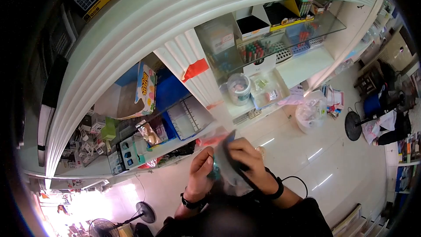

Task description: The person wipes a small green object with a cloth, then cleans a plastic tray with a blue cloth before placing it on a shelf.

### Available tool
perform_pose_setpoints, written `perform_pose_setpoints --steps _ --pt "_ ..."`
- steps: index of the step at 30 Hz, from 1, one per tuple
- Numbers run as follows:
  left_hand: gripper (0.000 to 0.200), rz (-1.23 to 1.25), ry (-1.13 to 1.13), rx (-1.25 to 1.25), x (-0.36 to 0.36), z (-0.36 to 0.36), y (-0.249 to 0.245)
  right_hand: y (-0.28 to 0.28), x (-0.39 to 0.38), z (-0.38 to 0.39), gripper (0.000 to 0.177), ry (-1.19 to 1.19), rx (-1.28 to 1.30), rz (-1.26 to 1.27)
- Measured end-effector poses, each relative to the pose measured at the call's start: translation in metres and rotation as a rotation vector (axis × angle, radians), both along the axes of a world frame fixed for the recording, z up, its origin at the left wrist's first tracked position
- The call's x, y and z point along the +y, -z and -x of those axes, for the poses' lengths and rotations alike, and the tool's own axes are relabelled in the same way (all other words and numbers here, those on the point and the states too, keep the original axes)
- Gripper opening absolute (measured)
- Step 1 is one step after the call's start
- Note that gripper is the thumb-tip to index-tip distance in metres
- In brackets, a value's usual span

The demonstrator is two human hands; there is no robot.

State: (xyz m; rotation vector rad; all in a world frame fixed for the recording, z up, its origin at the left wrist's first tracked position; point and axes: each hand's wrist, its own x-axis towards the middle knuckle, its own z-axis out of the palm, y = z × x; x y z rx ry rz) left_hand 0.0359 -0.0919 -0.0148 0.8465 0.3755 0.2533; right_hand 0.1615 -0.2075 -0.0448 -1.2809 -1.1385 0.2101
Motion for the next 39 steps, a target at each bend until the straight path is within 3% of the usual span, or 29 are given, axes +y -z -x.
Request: perform_pose_setpoints --steps 3,12,18,24,26,31,34,39 --pt "0.018 -0.243 -0.037 -0.033 0.002 -0.004 0.018 -0.004 0.003 0.003 0.023 0.061 -0.109 -0.008" --pt "0.019 -0.342 0.081 0.102 0.007 -0.002 0.024 0.010 -0.002 0.008 0.016 0.175 -0.035 -0.020" --pt "0.018 -0.318 0.278 0.042 0.017 -0.001 0.020 0.015 -0.011 0.008 0.021 0.142 0.175 0.049" --pt "0.014 -0.148 0.003 0.013 0.009 -0.006 0.032 0.027 -0.012 0.005 0.041 -0.030 0.163 0.116" --pt "0.012 -0.173 0.047 0.046 0.011 -0.007 0.036 0.026 -0.013 0.006 0.048 -0.042 0.218 0.180" --pt "0.012 -0.214 0.256 0.054 0.021 -0.006 0.039 0.031 -0.019 -0.001 0.022 -0.044 0.271 0.143" --pt "0.012 -0.224 0.339 0.060 0.026 -0.006 0.041 0.031 -0.022 -0.004 0.022 -0.046 0.284 0.148" --pt "0.014 -0.175 0.339 0.047 0.023 -0.002 0.047 0.033 -0.015 0.013 0.029 0.029 0.657 0.027"
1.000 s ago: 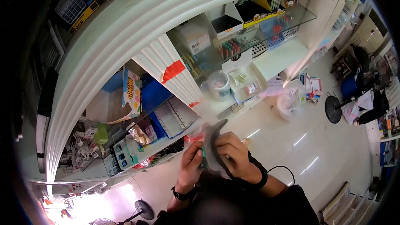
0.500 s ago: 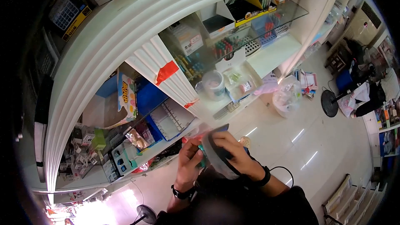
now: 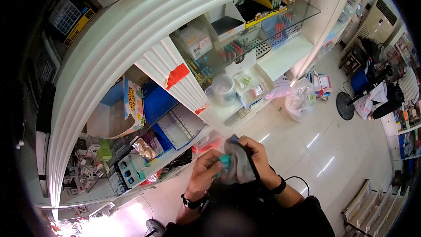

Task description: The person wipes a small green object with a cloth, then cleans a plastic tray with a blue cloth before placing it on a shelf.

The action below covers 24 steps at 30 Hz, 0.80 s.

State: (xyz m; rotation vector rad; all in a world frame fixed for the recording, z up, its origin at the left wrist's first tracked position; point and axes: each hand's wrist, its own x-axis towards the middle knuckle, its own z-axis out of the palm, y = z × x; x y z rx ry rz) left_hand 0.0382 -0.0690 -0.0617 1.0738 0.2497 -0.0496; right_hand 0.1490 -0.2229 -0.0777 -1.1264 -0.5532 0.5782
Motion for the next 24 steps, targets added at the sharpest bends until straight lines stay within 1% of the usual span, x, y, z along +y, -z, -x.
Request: perform_pose_setpoints --steps 3,4,6,7,8,11,15,18,21,24 --pt "0.015 0.115 -0.132 -0.001 -0.002 0.002 -0.001 0.009 0.003 0.005 0.035 0.002 0.212 0.022" --pt "0.016 0.162 -0.161 -0.003 -0.003 0.003 -0.003 0.015 0.003 0.006 0.042 -0.045 0.150 -0.003" --pt "0.016 0.255 -0.222 -0.005 -0.004 0.004 -0.008 0.010 0.009 0.012 0.048 -0.127 0.025 -0.030" --pt "0.017 0.248 -0.217 -0.019 -0.003 0.007 -0.005 0.005 0.011 0.015 0.050 -0.167 -0.036 -0.044" --pt "0.018 0.242 -0.211 -0.034 -0.002 0.010 0.000 -0.001 0.010 0.018 0.056 -0.229 0.092 -0.038" --pt "0.021 0.216 -0.218 -0.061 0.000 0.013 0.001 0.006 0.014 0.014 0.056 -0.199 -0.190 -0.048" --pt "0.023 0.239 -0.234 0.000 0.001 0.019 -0.003 0.000 0.022 0.015 0.048 -0.172 -0.058 -0.097" --pt "0.021 0.086 -0.389 0.007 -0.008 0.013 -0.019 0.003 0.024 0.012 0.042 -0.153 -0.036 -0.099" --pt "0.026 -0.077 -0.311 -0.085 -0.006 0.017 -0.029 0.005 0.027 0.011 0.037 -0.101 -0.060 -0.073" --pt "0.033 -0.277 -0.105 -0.020 0.000 0.019 -0.023 -0.001 0.030 0.013 0.032 -0.030 -0.045 -0.022"
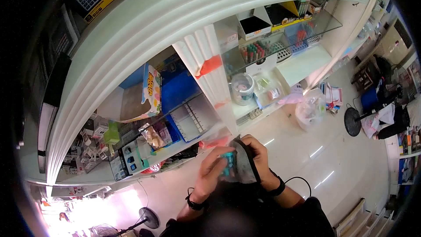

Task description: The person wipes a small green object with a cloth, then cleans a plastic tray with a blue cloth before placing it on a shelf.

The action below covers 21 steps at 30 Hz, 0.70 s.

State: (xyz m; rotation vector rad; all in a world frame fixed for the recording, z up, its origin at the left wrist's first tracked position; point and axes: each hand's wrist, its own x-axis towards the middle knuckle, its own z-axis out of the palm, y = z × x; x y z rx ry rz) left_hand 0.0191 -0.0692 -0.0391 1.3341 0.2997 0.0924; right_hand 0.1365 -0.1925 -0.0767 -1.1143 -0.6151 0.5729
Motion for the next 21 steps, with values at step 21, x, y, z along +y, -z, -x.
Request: perform_pose_setpoints --steps 21 --pt "0.027 -0.076 -0.714 -0.440 -0.018 -0.031 -0.002 -0.008 0.018 0.002 0.066 -0.225 -0.325 -0.058"
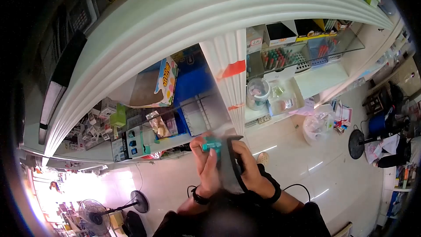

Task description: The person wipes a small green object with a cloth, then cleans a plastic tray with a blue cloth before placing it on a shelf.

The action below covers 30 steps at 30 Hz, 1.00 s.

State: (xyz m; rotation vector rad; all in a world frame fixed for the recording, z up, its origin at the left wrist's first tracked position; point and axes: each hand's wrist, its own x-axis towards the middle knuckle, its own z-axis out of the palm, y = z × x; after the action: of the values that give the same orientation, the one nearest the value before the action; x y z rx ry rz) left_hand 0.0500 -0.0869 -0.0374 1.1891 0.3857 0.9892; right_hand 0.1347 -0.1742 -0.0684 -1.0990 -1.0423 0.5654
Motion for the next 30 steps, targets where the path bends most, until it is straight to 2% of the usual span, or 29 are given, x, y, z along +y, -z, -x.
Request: perform_pose_setpoints --steps 2,5,8,11,13,15,17,20,21,22,24,25,28,30 --pt "0.025 0.005 0.052 -0.039 -0.001 -0.001 0.000 0.001 -0.001 -0.002 0.063 -0.031 0.116 0.025" --pt "0.023 0.061 0.085 -0.041 -0.004 0.001 -0.006 -0.004 -0.004 -0.015 0.061 -0.073 -0.052 0.087" --pt "0.023 0.147 0.074 -0.012 -0.008 0.004 -0.008 -0.004 -0.002 -0.012 0.056 -0.043 -0.031 0.049" --pt "0.023 0.188 0.041 -0.068 -0.013 0.001 -0.006 -0.003 0.003 -0.009 0.043 0.020 0.025 -0.088" --pt "0.020 0.292 0.037 -0.180 -0.015 0.000 0.004 0.012 -0.001 -0.007 0.035 0.015 0.341 -0.028" --pt "0.018 0.255 0.092 -0.320 -0.006 0.000 0.003 0.006 -0.004 -0.009 0.028 -0.057 0.614 0.003" --pt "0.011 0.217 0.063 -0.377 0.002 0.003 -0.009 -0.013 -0.009 -0.012 0.031 0.036 0.350 0.205" --pt "0.010 0.165 0.268 -0.143 0.008 0.029 -0.013 -0.002 -0.012 -0.013 0.032 0.053 0.324 0.212" --pt "0.015 -0.019 0.183 0.111 0.007 0.031 -0.020 0.006 -0.013 -0.015 0.030 0.019 0.324 0.190" --pt "0.015 -0.152 0.217 0.187 0.006 0.030 -0.027 0.010 -0.013 -0.015 0.028 -0.014 0.325 0.168" --pt "0.018 -0.421 0.284 0.338 0.008 0.026 -0.039 0.009 -0.008 -0.002 0.026 -0.011 0.497 -0.063" --pt "0.023 -0.406 0.253 0.381 0.003 0.026 -0.034 0.008 -0.007 0.002 0.026 -0.009 0.581 -0.180" --pt "0.022 -0.346 0.278 0.419 0.003 0.027 -0.029 0.013 -0.013 -0.001 0.026 0.064 0.518 -0.186" --pt "0.018 -0.232 0.348 0.486 0.001 0.028 -0.037 0.012 -0.015 -0.005 0.033 0.161 0.283 -0.177"
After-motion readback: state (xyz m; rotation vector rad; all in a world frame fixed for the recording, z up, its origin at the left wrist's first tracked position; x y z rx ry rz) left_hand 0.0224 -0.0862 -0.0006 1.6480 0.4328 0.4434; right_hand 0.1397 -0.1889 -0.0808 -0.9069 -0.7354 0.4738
